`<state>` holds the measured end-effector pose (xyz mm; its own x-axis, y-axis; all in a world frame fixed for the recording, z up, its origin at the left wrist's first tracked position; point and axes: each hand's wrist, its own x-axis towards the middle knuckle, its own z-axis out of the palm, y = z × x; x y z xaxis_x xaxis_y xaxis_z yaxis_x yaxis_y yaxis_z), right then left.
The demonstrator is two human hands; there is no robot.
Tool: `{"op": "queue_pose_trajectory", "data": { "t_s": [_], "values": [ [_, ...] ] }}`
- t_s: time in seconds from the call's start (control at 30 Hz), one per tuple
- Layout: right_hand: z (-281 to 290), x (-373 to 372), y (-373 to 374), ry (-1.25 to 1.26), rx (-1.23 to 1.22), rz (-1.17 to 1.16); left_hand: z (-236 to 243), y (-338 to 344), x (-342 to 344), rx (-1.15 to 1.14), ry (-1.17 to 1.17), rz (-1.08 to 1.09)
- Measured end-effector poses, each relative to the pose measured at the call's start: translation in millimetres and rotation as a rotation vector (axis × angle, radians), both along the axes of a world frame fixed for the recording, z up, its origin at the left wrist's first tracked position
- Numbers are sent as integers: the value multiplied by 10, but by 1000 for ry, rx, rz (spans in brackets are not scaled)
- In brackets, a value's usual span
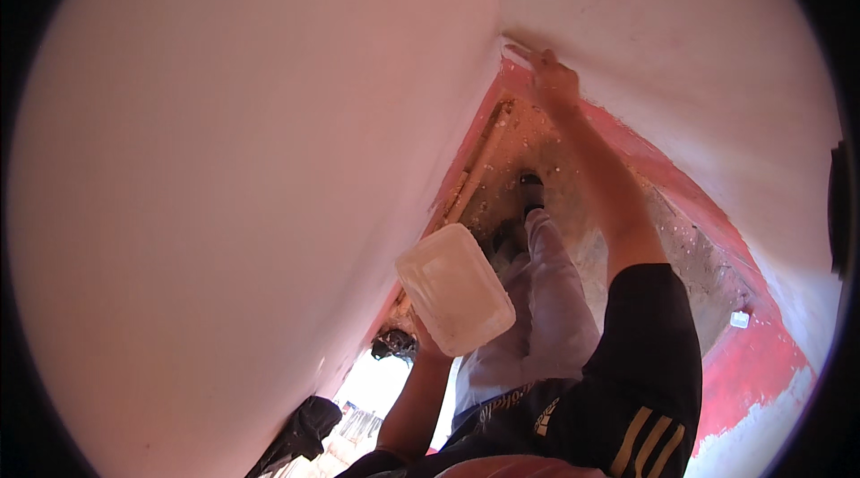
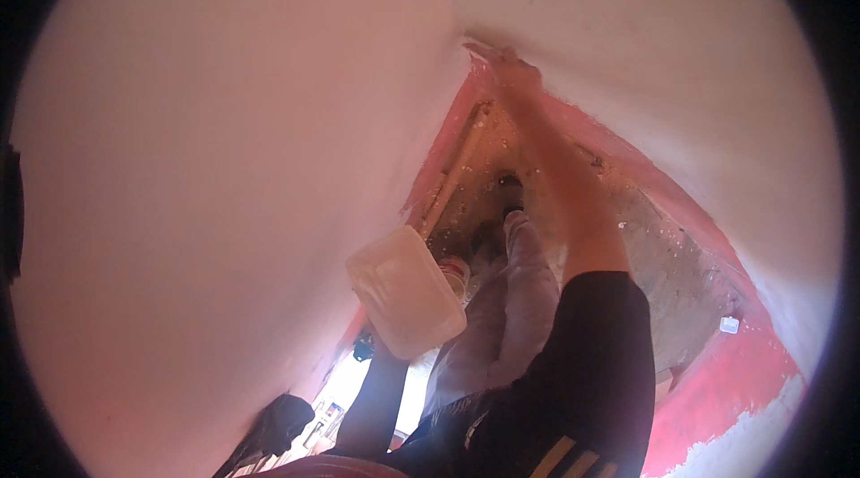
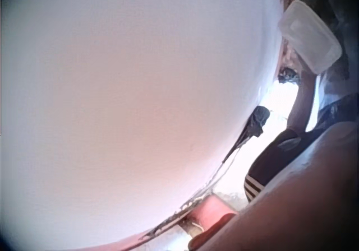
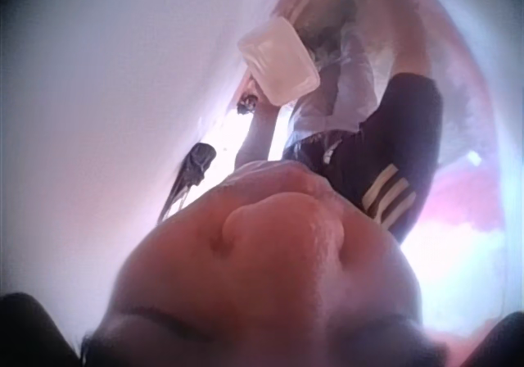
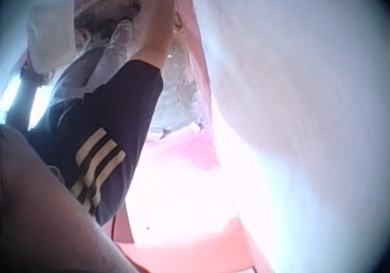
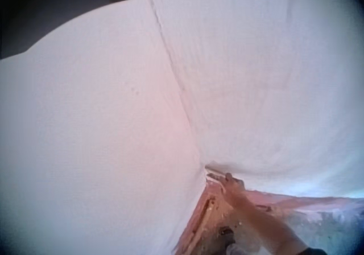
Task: The person applies plaster to the corner and upper edges of a wall using a spatula, periodically taking more plaster from a container.
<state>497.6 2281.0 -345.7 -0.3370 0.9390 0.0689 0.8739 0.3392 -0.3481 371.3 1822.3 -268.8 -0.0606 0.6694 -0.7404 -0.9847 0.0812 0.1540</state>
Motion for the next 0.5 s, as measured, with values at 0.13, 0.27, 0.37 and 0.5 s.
{"op": "queue_pose_trajectory", "data": {
  "t_s": [0.13,0.27,0.37,0.5],
  "values": [
    [-343,325,-358,114,340,8,9,5,16,4,27,2],
    [-1255,322,-551,-28,179,141,-306,81,34,7,22,5],
    [-1673,71,-282,-3,104,135,-548,149,6,2,31,13],
    [-1901,-183,346,5,148,109,-784,278,-6,9,31,13]
  ]
}}
